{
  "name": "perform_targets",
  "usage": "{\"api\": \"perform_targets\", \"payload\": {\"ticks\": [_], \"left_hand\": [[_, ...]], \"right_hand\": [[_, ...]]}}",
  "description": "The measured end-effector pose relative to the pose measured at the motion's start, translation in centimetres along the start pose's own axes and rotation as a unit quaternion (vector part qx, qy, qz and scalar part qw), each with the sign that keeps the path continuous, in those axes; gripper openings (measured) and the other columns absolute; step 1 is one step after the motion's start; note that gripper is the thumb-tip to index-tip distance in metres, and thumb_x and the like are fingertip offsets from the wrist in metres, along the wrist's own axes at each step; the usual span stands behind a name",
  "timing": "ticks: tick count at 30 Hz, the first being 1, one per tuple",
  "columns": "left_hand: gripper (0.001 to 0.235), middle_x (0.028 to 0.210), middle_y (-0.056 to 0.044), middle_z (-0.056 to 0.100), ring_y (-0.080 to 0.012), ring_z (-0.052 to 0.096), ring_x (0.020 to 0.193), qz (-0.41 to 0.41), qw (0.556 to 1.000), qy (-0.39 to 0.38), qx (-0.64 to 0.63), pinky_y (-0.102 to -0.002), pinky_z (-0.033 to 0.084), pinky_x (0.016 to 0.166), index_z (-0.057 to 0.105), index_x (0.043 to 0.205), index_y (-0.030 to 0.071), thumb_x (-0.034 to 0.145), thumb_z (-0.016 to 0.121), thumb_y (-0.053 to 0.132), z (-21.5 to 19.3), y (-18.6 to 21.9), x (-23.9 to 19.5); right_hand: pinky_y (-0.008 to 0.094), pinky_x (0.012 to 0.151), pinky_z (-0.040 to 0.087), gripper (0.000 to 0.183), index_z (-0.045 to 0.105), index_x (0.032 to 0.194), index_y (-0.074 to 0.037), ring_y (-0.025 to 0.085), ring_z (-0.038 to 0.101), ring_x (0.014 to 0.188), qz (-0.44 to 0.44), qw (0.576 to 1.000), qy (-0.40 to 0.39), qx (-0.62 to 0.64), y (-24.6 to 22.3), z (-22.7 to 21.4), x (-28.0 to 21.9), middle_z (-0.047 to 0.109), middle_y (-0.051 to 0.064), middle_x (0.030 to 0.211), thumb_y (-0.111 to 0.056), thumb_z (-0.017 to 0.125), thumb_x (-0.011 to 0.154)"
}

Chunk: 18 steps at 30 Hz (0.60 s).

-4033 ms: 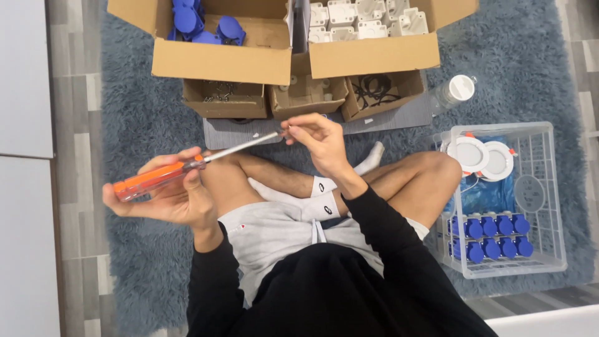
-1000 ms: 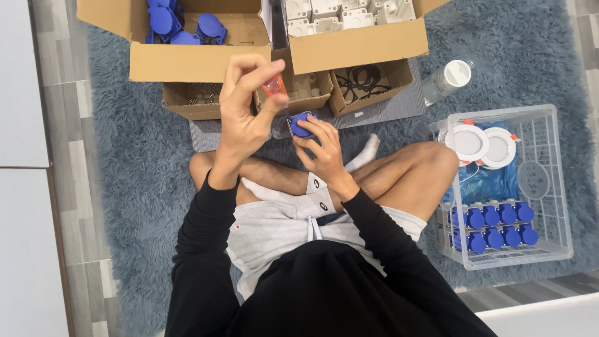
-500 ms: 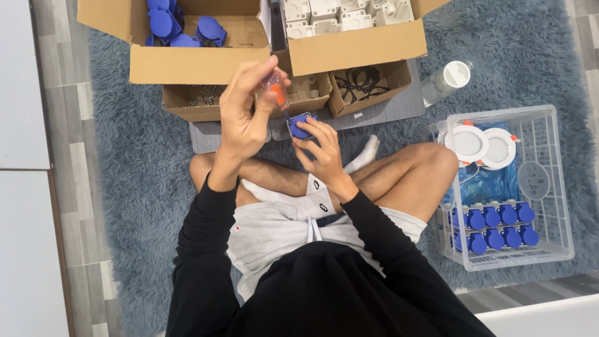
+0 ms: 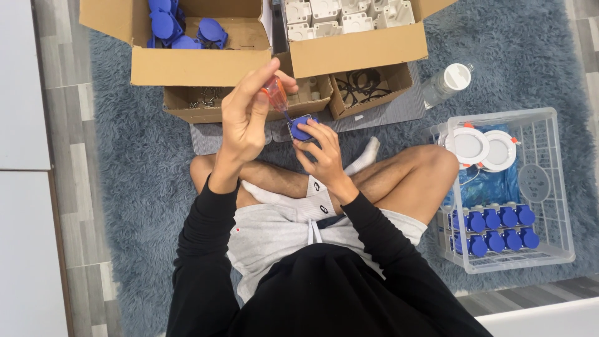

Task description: Assembling plastic electrical boxes and LED lighting components using a screwdriver while sitting on the floor.

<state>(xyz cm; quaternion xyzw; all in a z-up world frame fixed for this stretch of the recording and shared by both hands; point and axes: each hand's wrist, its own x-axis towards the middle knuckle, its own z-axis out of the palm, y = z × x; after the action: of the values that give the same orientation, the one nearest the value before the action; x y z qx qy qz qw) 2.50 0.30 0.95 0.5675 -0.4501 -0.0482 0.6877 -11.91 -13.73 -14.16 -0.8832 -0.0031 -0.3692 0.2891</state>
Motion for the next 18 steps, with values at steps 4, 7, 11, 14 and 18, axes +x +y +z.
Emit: {"api": "perform_targets", "payload": {"ticks": [4,7,11,14,18], "left_hand": [[0.039,0.14,-0.012,0.064,-0.0213,0.065,0.117,0.009,0.997,0.007,0.072,-0.034,0.057,0.103,0.056,0.156,0.012,0.118,0.062,0.02,0.04,0.38,0.23],[0.045,0.136,-0.01,0.058,-0.0214,0.062,0.115,0.02,0.992,0.024,0.123,-0.035,0.055,0.103,0.059,0.154,0.011,0.112,0.076,0.018,0.09,-0.03,0.14],[0.038,0.137,-0.015,0.069,-0.0222,0.074,0.115,-0.004,1.0,0.006,0.004,-0.03,0.067,0.094,0.049,0.165,0.015,0.127,0.05,0.015,0.2,-0.44,-0.14],[0.038,0.136,-0.013,0.074,-0.0165,0.069,0.104,-0.005,0.999,-0.009,0.03,-0.028,0.062,0.092,0.05,0.164,0.015,0.126,0.046,0.011,0.04,0.43,0.09],[0.048,0.142,-0.011,0.056,-0.025,0.063,0.127,0.018,0.991,0.02,0.134,-0.038,0.055,0.108,0.059,0.154,0.013,0.112,0.076,0.027,0.2,0.09,0.13]], "right_hand": [[0.047,0.123,0.046,0.018,0.077,0.092,-0.01,0.026,0.062,0.14,0.005,1.0,-0.001,0.0,0.05,0.02,-0.07,0.072,0.005,0.141,0.0,0.091,0.086],[0.047,0.123,0.046,0.018,0.078,0.092,-0.01,0.026,0.062,0.14,0.004,1.0,0.002,0.001,0.12,0.13,-0.22,0.072,0.005,0.14,0.0,0.092,0.086],[0.047,0.124,0.046,0.018,0.078,0.091,-0.01,0.025,0.062,0.14,0.007,1.0,-0.002,0.0,0.09,0.12,-0.16,0.072,0.005,0.141,0.0,0.091,0.086],[0.047,0.124,0.046,0.018,0.078,0.091,-0.01,0.026,0.062,0.14,0.011,1.0,-0.001,0.002,-0.02,0.08,-0.13,0.072,0.005,0.141,0.0,0.091,0.086],[0.048,0.124,0.047,0.019,0.078,0.093,-0.01,0.026,0.062,0.14,0.006,1.0,0.004,0.001,0.21,0.22,-0.3,0.072,0.005,0.141,0.001,0.092,0.086]]}}
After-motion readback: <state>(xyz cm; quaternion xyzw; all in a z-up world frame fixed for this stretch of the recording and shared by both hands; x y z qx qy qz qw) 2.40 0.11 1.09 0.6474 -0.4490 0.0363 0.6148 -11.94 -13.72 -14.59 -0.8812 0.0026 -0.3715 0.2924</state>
